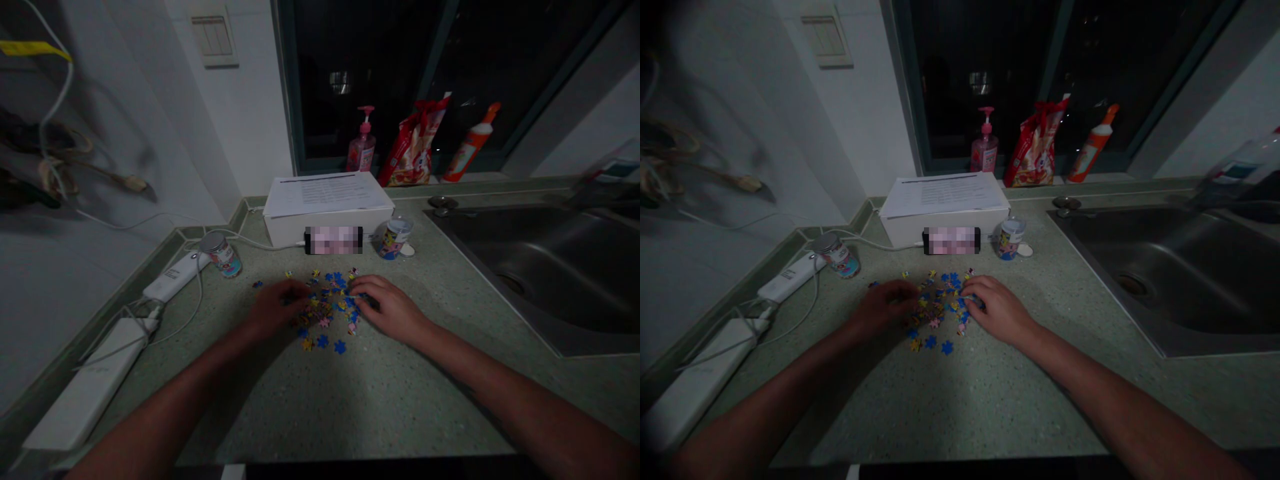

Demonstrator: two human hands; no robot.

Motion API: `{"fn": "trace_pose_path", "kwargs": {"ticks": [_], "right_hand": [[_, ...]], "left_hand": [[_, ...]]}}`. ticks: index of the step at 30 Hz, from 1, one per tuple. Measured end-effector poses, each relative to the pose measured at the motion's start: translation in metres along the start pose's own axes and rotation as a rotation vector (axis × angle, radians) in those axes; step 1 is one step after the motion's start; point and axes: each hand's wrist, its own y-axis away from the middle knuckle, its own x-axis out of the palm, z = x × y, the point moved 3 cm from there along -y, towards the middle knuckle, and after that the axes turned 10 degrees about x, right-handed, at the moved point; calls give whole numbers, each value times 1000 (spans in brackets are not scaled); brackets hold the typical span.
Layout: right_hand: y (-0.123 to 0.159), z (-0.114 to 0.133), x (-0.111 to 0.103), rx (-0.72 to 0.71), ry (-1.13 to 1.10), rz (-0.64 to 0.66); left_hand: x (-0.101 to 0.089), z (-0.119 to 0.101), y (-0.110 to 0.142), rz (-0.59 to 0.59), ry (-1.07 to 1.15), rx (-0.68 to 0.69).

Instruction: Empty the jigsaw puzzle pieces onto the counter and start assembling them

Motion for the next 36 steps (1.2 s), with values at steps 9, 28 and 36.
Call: {"fn": "trace_pose_path", "kwargs": {"ticks": [9,28,36], "right_hand": [[0,13,-3,-24,-57,25],[6,40,15,331,-641,310],[5,38,17,404,-759,367]], "left_hand": [[16,-17,7,-23,-34,90],[26,-37,15,101,343,179],[26,-38,17,53,283,279]]}}
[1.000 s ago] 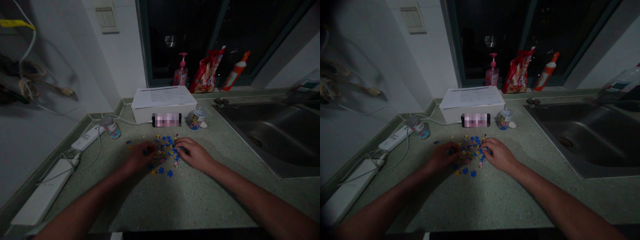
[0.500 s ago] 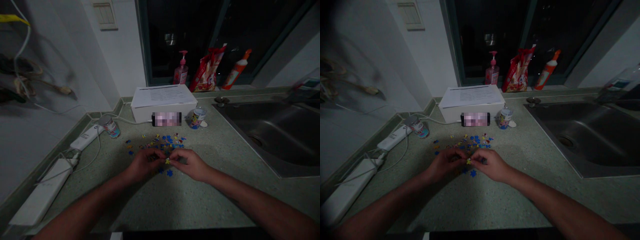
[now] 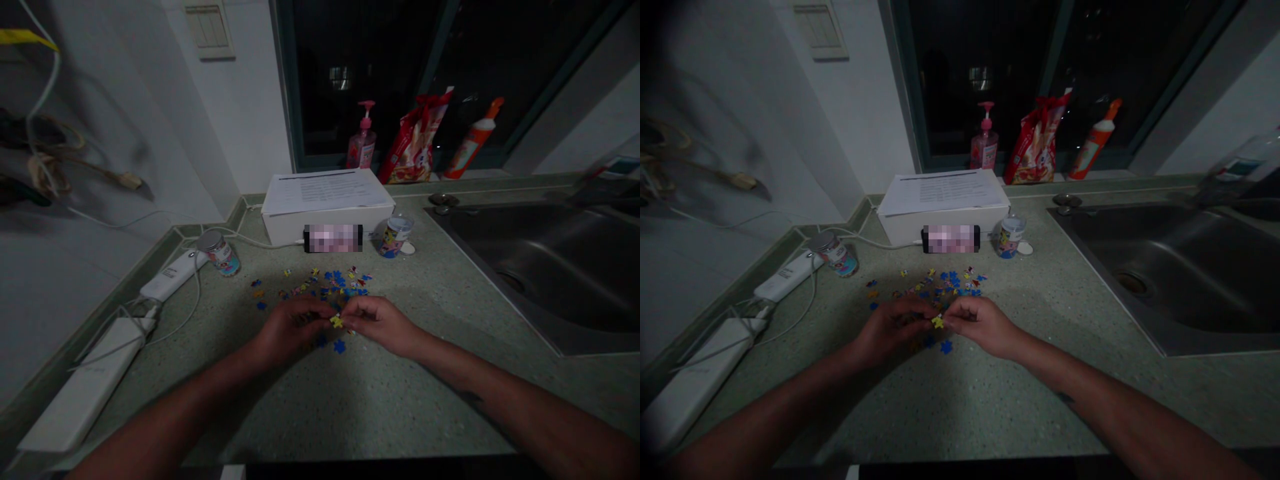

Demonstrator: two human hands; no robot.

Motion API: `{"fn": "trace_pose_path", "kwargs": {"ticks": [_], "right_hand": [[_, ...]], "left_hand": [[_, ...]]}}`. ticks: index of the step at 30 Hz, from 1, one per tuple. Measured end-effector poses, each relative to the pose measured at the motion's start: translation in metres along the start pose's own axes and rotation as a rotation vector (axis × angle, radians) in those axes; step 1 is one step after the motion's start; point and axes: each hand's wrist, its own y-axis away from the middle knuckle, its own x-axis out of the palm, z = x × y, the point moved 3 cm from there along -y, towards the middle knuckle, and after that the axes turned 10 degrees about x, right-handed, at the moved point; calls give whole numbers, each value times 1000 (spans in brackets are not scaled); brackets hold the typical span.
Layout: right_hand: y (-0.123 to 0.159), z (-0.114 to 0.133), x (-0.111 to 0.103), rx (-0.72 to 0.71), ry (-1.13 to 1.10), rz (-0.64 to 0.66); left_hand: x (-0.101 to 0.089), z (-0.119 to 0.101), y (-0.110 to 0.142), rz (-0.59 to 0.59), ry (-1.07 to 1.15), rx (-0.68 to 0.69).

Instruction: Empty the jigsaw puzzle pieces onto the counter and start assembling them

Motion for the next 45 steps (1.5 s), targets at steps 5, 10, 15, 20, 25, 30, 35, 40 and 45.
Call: {"fn": "trace_pose_path", "kwargs": {"ticks": [5,10,15,20,25,30,35,40,45], "right_hand": [[-1,-2,1,23,-1,22],[-1,-4,0,44,16,24],[-2,-6,2,35,35,9],[-2,-4,2,26,63,7],[-1,-4,1,5,103,3],[-1,-5,0,-16,107,-7],[0,-5,0,-29,122,-11],[0,-6,-1,-59,136,-19],[1,-4,-2,-96,177,-35]], "left_hand": [[1,3,2,-25,-52,49],[1,2,3,-18,-120,106],[0,1,3,-30,-160,136],[0,3,3,-37,-193,161],[0,5,4,-36,-219,154],[0,1,4,-30,-211,131],[2,-3,2,47,-156,123],[1,-3,2,11,-139,102],[0,-3,3,-25,-137,84]]}}
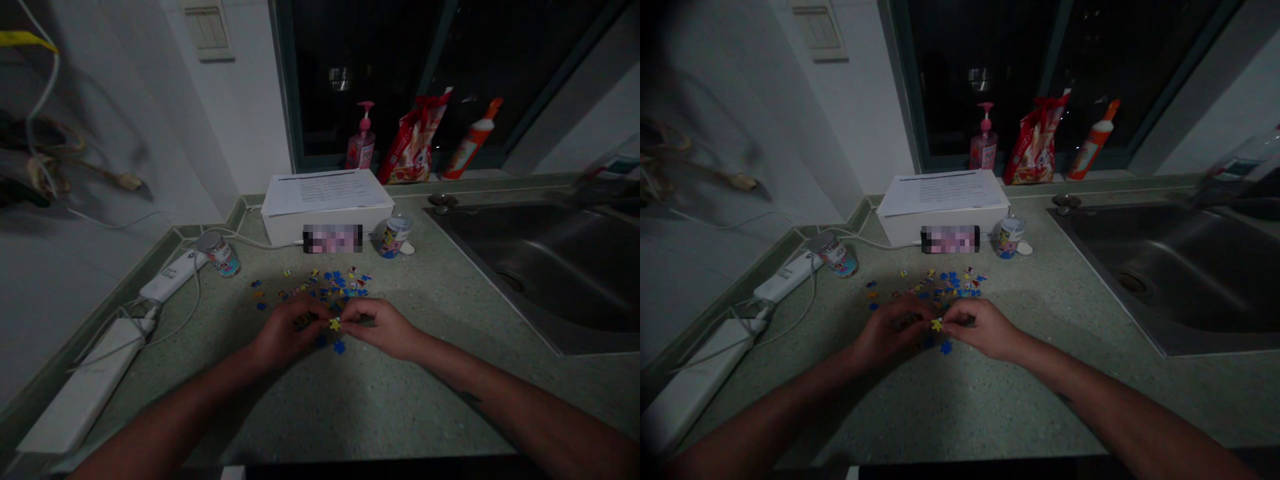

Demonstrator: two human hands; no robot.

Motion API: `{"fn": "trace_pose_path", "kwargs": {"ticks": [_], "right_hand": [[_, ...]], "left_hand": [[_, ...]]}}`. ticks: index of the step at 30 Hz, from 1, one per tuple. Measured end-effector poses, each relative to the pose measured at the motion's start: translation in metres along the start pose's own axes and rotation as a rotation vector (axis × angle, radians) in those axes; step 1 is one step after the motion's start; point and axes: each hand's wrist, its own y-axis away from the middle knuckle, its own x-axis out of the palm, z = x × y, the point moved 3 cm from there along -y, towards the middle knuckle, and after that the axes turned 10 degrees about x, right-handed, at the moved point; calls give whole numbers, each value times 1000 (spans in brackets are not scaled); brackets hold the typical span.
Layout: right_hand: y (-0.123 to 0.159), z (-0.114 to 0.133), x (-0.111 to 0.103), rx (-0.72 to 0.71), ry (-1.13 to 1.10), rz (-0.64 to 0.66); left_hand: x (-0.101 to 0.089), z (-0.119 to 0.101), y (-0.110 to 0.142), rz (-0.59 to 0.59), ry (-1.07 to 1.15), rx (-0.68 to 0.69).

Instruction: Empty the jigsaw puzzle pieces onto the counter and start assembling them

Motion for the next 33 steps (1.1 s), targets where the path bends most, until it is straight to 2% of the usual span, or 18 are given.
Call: {"fn": "trace_pose_path", "kwargs": {"ticks": [4,10,14,24,33], "right_hand": [[2,4,-2,-60,42,-32],[4,11,-4,-238,103,-109],[6,14,-5,-282,139,-124],[8,16,-6,-306,151,-141],[6,12,-4,-187,141,-124]], "left_hand": [[-1,0,0,-13,-10,-8],[-1,-3,0,-2,13,6],[0,-4,0,11,32,16],[0,-6,-1,17,33,14],[2,-6,-1,37,27,-2]]}}
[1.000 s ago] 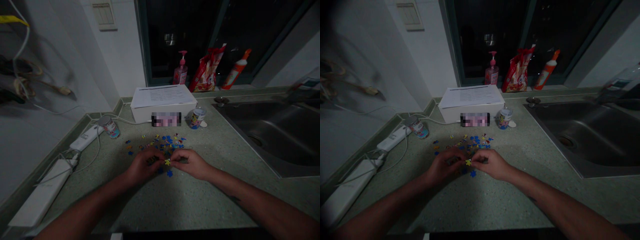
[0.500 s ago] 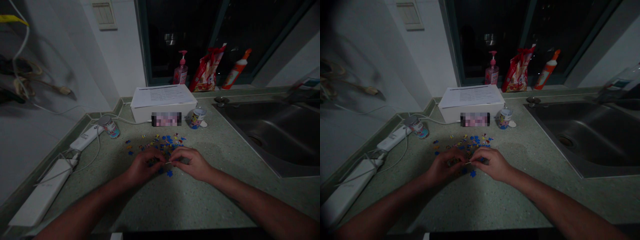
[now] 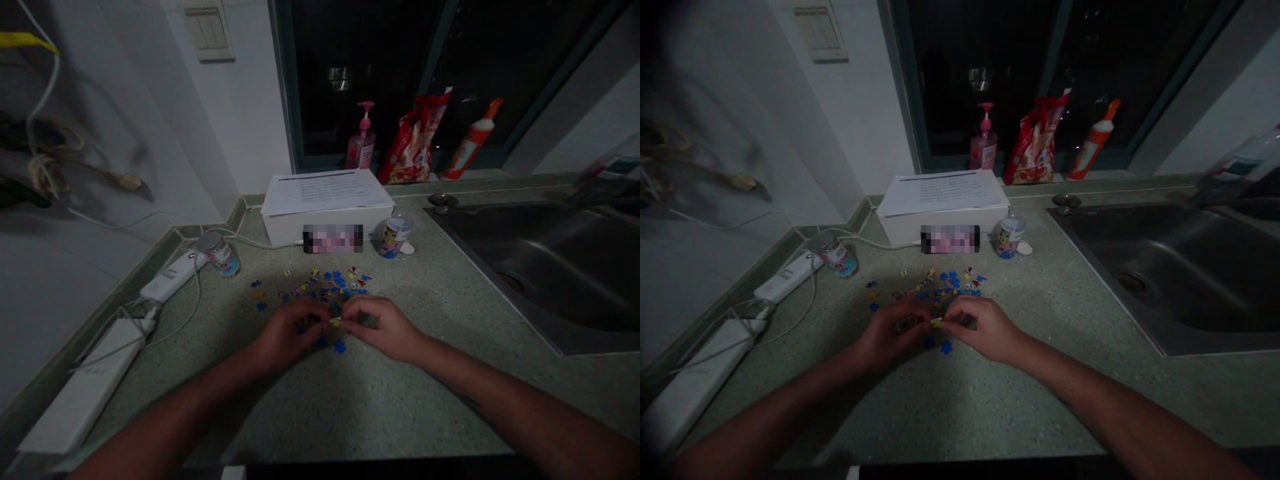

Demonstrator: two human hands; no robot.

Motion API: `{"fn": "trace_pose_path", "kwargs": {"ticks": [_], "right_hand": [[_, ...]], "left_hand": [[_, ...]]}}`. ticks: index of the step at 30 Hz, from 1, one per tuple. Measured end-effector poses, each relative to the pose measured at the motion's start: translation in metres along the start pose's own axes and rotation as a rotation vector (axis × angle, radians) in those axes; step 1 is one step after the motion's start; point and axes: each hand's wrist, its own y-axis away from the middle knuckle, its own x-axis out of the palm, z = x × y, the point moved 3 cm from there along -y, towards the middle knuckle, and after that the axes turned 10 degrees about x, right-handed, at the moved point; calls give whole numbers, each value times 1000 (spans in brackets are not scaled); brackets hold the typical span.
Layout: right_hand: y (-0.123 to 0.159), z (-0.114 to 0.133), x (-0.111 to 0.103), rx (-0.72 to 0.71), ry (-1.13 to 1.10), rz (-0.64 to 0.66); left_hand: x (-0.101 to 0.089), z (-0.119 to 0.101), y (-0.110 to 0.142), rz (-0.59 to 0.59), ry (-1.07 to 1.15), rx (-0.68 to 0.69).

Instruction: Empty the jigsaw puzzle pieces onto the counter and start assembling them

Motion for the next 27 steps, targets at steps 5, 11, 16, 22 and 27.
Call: {"fn": "trace_pose_path", "kwargs": {"ticks": [5,11,16,22,27], "right_hand": [[0,-6,3,87,3,11],[0,-5,5,98,-17,63],[1,-6,6,77,-2,75],[-1,-9,0,69,54,62],[-1,-17,-3,88,121,45]], "left_hand": [[1,0,1,9,35,-21],[2,3,2,-11,62,-86],[2,11,2,4,17,-84],[-59,43,-4,-177,-329,-269],[-122,66,-8,-244,-719,-505]]}}
